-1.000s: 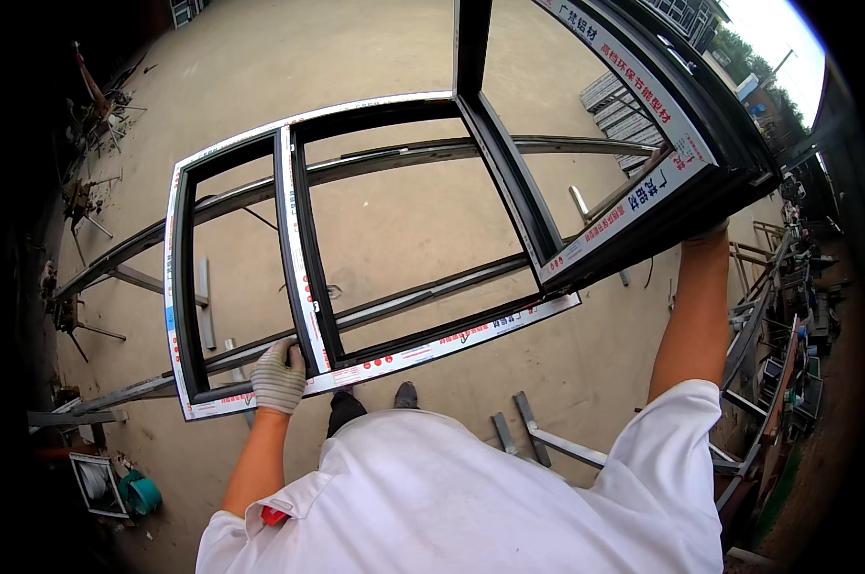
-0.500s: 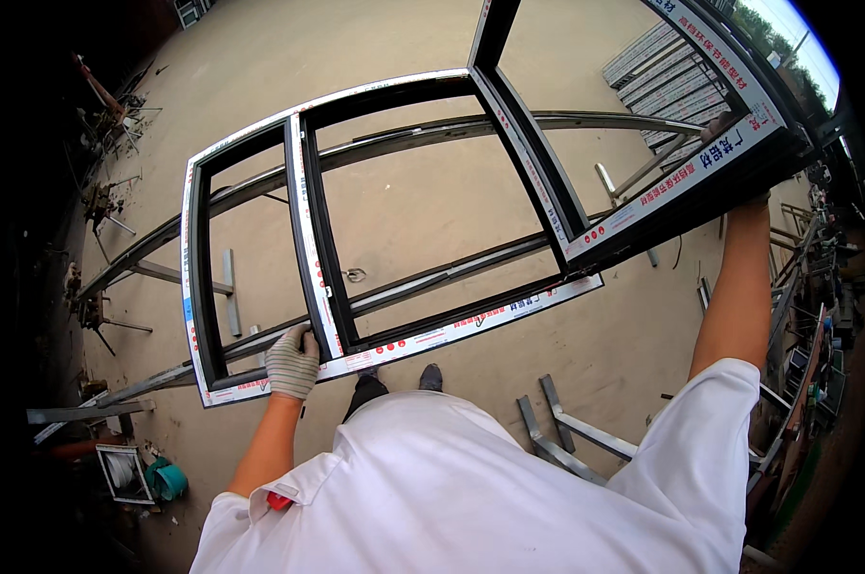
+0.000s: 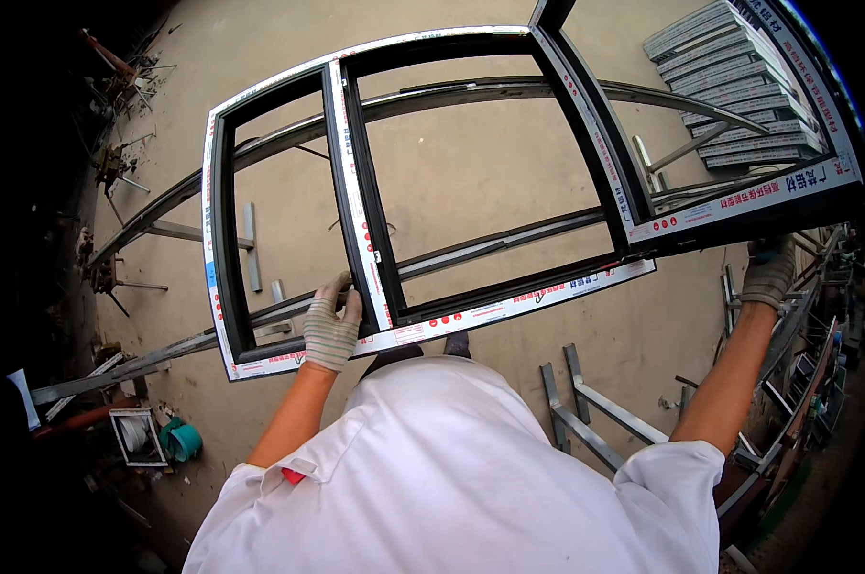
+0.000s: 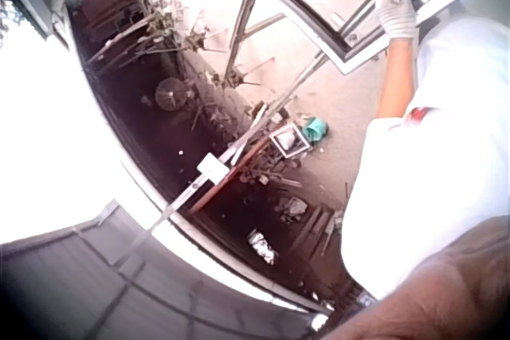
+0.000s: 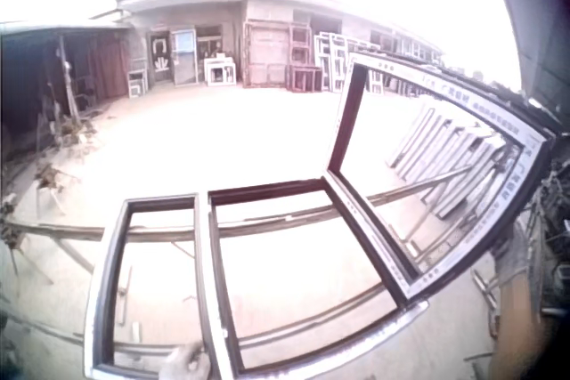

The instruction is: The person uses a screwdriver to tighten screws on a window frame, then lifts and inserts a window sash into the frame. They continue to secure the sash with screws.

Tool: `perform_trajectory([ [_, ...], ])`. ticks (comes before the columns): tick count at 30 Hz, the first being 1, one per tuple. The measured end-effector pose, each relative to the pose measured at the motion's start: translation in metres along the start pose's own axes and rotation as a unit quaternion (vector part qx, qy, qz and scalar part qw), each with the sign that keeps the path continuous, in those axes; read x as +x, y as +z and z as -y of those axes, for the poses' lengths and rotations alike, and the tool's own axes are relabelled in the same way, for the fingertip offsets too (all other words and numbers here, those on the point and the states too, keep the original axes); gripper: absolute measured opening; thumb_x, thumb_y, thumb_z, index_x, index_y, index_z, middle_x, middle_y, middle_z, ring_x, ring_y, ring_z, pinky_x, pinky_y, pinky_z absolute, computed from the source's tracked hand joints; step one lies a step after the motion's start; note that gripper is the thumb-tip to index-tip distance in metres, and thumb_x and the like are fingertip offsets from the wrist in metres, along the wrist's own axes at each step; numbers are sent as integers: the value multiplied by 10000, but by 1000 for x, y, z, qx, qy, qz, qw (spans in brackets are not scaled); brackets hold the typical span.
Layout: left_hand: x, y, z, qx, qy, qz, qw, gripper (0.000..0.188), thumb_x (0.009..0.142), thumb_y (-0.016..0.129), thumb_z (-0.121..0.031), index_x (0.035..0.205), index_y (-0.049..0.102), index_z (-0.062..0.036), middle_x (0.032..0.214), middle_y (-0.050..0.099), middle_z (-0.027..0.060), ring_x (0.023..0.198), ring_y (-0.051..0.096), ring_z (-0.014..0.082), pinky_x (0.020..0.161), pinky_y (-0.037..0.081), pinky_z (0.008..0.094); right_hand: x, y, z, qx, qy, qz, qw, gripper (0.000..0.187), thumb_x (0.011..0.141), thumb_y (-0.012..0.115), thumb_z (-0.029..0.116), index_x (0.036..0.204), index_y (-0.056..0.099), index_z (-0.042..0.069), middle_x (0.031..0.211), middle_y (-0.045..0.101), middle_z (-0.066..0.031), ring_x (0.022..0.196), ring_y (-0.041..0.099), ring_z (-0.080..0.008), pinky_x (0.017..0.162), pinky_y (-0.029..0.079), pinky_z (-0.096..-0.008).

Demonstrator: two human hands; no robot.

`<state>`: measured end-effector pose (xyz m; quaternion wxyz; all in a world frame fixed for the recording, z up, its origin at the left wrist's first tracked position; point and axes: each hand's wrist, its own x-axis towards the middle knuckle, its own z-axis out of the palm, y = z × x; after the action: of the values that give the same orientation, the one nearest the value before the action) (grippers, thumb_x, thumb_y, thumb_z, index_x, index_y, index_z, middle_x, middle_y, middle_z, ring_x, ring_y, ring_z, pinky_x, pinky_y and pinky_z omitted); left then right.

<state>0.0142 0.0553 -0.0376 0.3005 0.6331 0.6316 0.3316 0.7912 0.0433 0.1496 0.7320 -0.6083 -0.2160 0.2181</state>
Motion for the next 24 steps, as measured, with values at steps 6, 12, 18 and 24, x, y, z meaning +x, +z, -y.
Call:
perform_trajectory([
  [6, 39, -8, -6, -32, 91, 25, 995, 455, 912, 785, -95, 1360, 706, -100, 1337, 579, 193, 1083, 645, 317, 951, 579, 398, -246, 28, -115, -89, 131, -62, 985, 460, 1085, 547, 396, 1426, 597, 91, 801, 678, -47, 507, 518, -115, 440, 383, -271],
  [12, 73, -5, 3, 34, 170, 75, 982, 452, 846, 846, -100, 1288, 759, -141, 1244, 592, 186, 1087, 604, 327, 865, 574, 395, -392, 105, -130, -235, 132, 40, 962, 412, 1092, 592, 360, 1363, 613, 50, 737, 633, -28, 526, 495, -75, 466, 387, -245],
  [18, 78, -2, 7, 20, 163, 91, 982, 379, 806, 866, -132, 1179, 801, -115, 1207, 623, 201, 1123, 596, 361, 905, 561, 426, -436, 206, -97, -282, 61, 214, 933, 273, 1096, 597, 263, 1200, 689, 28, 753, 641, -9, 641, 555, -54, 584, 447, -227],
  [24, 82, -4, -5, 33, 145, 87, 985, 324, 791, 862, -183, 1103, 827, -102, 1190, 655, 212, 1128, 598, 391, 971, 538, 461, -453, 305, -94, -286, 65, 371, 881, 217, 1066, 596, 170, 1155, 707, 6, 751, 663, -48, 682, 617, -89, 658, 531, -284],
])
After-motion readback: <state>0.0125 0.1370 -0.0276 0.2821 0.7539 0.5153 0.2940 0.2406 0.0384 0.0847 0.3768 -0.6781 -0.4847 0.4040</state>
